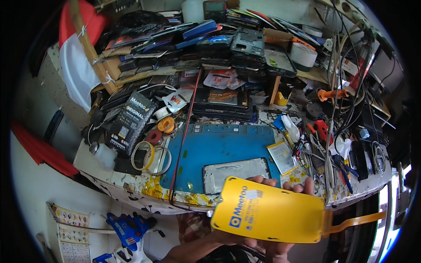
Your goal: The person removes a phone battery from its packaging, writes on the yellow backing with a marker, and then installs the battery into a disassembled smartphone on a cluttered workbench. The person handles the battery, phone chassis, and marker throughout the process.
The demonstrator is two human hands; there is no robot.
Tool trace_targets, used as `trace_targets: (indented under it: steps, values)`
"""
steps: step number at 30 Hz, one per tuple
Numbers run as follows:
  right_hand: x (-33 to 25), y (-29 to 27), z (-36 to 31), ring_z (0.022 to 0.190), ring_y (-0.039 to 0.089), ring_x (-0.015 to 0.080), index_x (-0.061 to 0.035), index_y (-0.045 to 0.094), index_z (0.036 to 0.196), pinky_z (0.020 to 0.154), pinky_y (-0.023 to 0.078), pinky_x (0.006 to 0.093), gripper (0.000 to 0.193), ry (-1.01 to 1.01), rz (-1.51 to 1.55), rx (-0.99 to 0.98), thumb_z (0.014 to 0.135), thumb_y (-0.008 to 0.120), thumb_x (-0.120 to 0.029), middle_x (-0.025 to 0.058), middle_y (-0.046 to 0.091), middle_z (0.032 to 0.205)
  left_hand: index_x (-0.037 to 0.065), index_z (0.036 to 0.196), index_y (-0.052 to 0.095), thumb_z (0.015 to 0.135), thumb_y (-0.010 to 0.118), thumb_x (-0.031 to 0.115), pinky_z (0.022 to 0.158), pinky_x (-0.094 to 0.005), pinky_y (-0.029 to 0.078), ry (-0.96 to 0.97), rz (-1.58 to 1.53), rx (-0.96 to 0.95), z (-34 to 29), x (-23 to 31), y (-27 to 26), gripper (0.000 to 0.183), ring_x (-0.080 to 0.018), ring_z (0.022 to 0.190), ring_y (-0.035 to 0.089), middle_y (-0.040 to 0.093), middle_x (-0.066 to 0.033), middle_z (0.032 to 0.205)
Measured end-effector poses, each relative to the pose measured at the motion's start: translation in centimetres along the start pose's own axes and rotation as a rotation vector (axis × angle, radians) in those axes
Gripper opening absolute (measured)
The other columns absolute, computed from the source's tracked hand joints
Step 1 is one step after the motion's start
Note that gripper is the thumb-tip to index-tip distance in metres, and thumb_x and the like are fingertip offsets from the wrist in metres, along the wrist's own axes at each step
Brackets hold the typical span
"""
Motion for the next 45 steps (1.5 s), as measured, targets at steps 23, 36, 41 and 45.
trace_targets:
  steps: [23,36,41,45]
  values:
    - [-4.7,-7.0,7.5,0.109,0.061,0.0329,-0.0002,0.027,0.145,0.097,0.05,0.0473,0.126,-0.492,-0.458,-0.214,0.052,0.098,-0.045,0.0269,0.057,0.126,0.002,0.149,0.033,0.071,0.086,0.041,0.102,-0.0442,0.044,-0.252,1.993,-0.1,1.1,13.6,-5.7,0.102,-0.0347,0.118,0.053,0.058,-0.0183,0.127]
    - [-3.1,-5.0,9.4,0.122,0.057,0.0334,0.0017,0.029,0.143,0.1,0.051,0.0456,0.119,-0.484,-0.628,-0.496,0.051,0.1,-0.027,0.0241,0.055,0.129,0.007,0.154,0.025,0.063,0.091,0.023,0.109,-0.0461,0.039,0.191,1.469,-0.047,3.5,13.2,-6.5,0.114,-0.0273,0.119,0.06,0.063,-0.0168,0.125]
    - [-2.3,-4.0,9.8,0.12,0.059,0.0303,0.0005,0.037,0.141,0.1,0.052,0.0453,0.106,-0.481,-0.713,-0.541,0.057,0.098,-0.022,0.0213,0.056,0.13,0.002,0.153,0.024,0.062,0.09,0.022,0.107,-0.0416,0.04,0.246,1.332,-0.017,4.3,12.8,-6.0,0.115,-0.0265,0.118,0.059,0.062,-0.0174,0.125]
    - [-1.7,-3.4,9.6,0.116,0.063,0.0309,0.001,0.04,0.139,0.098,0.053,0.044,0.102,-0.501,-0.792,-0.553,0.057,0.097,-0.022,0.0218,0.058,0.128,0.001,0.153,0.023,0.063,0.09,0.022,0.107,-0.0408,0.041,0.254,1.308,-0.014,4.5,12.8,-5.5,0.113,-0.0263,0.117,0.059,0.062,-0.0185,0.125]
Point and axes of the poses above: each hand's wrist, its own z-axis towards the middle knuckle, its own y-axis out of the palm, x = y × z, the point moved 2 cm from there along z, towards the middle knuckle
